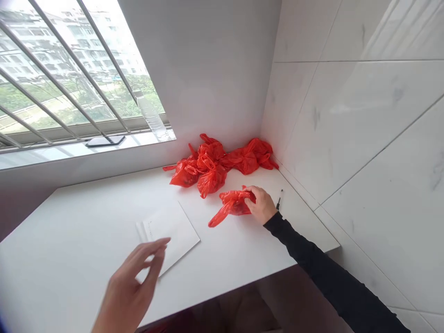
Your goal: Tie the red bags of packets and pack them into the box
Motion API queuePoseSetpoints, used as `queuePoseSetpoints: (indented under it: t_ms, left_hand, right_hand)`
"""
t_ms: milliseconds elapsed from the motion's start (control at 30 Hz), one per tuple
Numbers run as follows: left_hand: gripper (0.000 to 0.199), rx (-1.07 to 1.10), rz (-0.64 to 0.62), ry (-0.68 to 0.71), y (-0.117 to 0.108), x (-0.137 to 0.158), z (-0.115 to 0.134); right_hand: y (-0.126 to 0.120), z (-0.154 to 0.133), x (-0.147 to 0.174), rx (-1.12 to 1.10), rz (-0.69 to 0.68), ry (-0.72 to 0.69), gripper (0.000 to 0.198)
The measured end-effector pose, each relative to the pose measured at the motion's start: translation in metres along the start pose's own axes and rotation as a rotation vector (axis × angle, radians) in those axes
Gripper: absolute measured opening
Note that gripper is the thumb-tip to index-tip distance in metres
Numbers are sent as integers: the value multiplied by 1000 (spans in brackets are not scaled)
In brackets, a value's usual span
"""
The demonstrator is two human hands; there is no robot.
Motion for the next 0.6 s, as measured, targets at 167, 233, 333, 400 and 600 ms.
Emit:
queuePoseSetpoints:
  t_ms: [167, 233, 333, 400, 600]
  left_hand:
    - [26, 44, -266, 91, 74, -6, 30]
    - [20, -8, -334, 47, 85, -2, 13]
    - [26, -55, -287, -138, 69, 8, -27]
    - [23, -54, -296, -247, 56, 17, -46]
    - [50, -23, -378, -13, 63, 23, -20]
  right_hand:
    - [14, -66, 64, -283, -200, -76, 18]
    - [15, -70, 74, -327, -228, -89, 19]
    - [14, -53, 79, -234, -210, -47, 19]
    - [15, -43, 82, -181, -240, -21, 21]
    - [35, -72, 99, -244, -427, -91, 43]
Point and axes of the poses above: each hand's wrist, its own x-axis away from the middle knuckle, its own y-axis out of the palm, z = x × y, the point moved 5 cm from there along -x, towards the middle knuckle, and after that the axes turned 12 degrees about z, right-handed, at the moved point
